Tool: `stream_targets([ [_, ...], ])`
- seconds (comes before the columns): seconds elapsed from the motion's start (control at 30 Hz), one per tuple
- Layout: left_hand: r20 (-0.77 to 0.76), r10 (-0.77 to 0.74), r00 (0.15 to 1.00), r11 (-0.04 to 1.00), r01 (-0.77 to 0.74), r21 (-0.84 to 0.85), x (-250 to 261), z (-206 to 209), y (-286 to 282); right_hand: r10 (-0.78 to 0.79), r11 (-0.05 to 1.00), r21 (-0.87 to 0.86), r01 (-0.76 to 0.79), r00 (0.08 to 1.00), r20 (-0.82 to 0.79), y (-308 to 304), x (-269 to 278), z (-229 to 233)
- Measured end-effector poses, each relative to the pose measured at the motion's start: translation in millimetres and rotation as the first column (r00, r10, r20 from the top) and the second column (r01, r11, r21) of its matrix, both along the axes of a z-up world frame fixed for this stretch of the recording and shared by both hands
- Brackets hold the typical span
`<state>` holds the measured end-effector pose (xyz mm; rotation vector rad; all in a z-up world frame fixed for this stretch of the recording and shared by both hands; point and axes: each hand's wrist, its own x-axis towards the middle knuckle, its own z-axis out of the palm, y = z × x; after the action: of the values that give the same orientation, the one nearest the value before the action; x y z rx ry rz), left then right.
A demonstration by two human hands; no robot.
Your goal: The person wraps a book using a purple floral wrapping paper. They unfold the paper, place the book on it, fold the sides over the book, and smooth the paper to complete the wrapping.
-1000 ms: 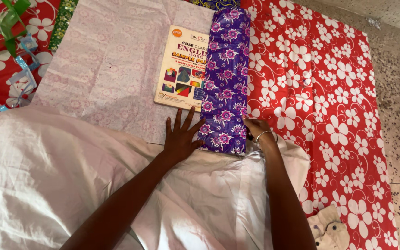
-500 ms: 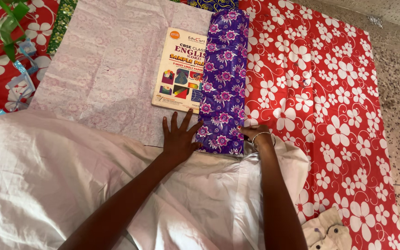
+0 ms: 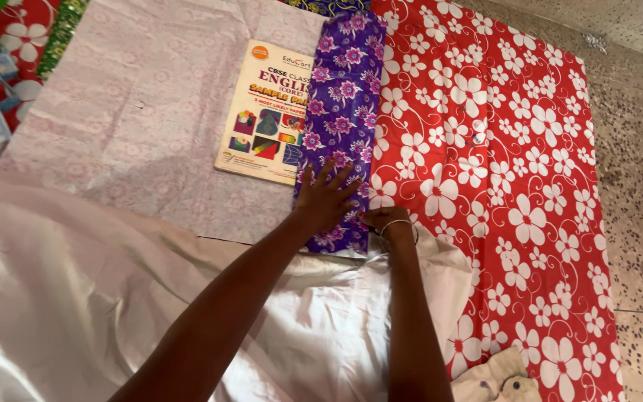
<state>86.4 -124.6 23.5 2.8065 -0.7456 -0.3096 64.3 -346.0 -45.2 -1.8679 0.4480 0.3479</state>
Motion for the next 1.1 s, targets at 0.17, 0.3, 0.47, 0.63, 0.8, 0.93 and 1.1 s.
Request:
stream_targets([
  [0.17, 0.020, 0.001, 1.000, 1.000, -0.001, -0.007, -1.4, -19.2, 3.9, 0.074, 0.986, -0.142, -0.081, 0.996, -0.053, 3.5, -24.4, 22.6],
  [0.3, 0.062, 0.013, 0.998, 0.999, -0.011, -0.030, -3.6, -19.5, 5.2, 0.189, 0.946, -0.245, -0.212, 0.975, -0.114, -0.9, -32.7, 32.2],
  [0.47, 0.075, 0.013, 0.997, 0.999, -0.010, -0.039, -4.1, -19.1, 5.2, 0.218, 0.854, -0.438, -0.281, 0.957, -0.188, 7.6, -48.8, 57.8],
  [0.63, 0.085, 0.027, 0.996, 0.998, -0.022, -0.065, -6.1, -22.9, 5.6, 0.229, 0.674, -0.640, -0.368, 0.929, -0.293, 37.0, -74.1, 107.1],
  [0.8, 0.112, 0.009, 0.994, 0.989, 0.008, -0.147, -2.1, -23.8, 8.1, 0.245, 0.689, -0.712, -0.136, 0.968, 0.051, 62.3, -99.0, 138.0],
  [0.93, 0.189, 0.069, 0.980, 0.942, -0.002, -0.336, -6.4, -15.1, 35.8, 0.181, 0.701, -0.704, 0.111, 0.928, 0.326, 75.1, -100.9, 148.7],
  [1.1, 0.310, 0.191, 0.931, 0.925, -0.065, -0.375, -45.3, 0.0, 101.5, 0.282, 0.711, -0.668, 0.221, 0.780, 0.558, 99.2, -92.9, 153.9],
])
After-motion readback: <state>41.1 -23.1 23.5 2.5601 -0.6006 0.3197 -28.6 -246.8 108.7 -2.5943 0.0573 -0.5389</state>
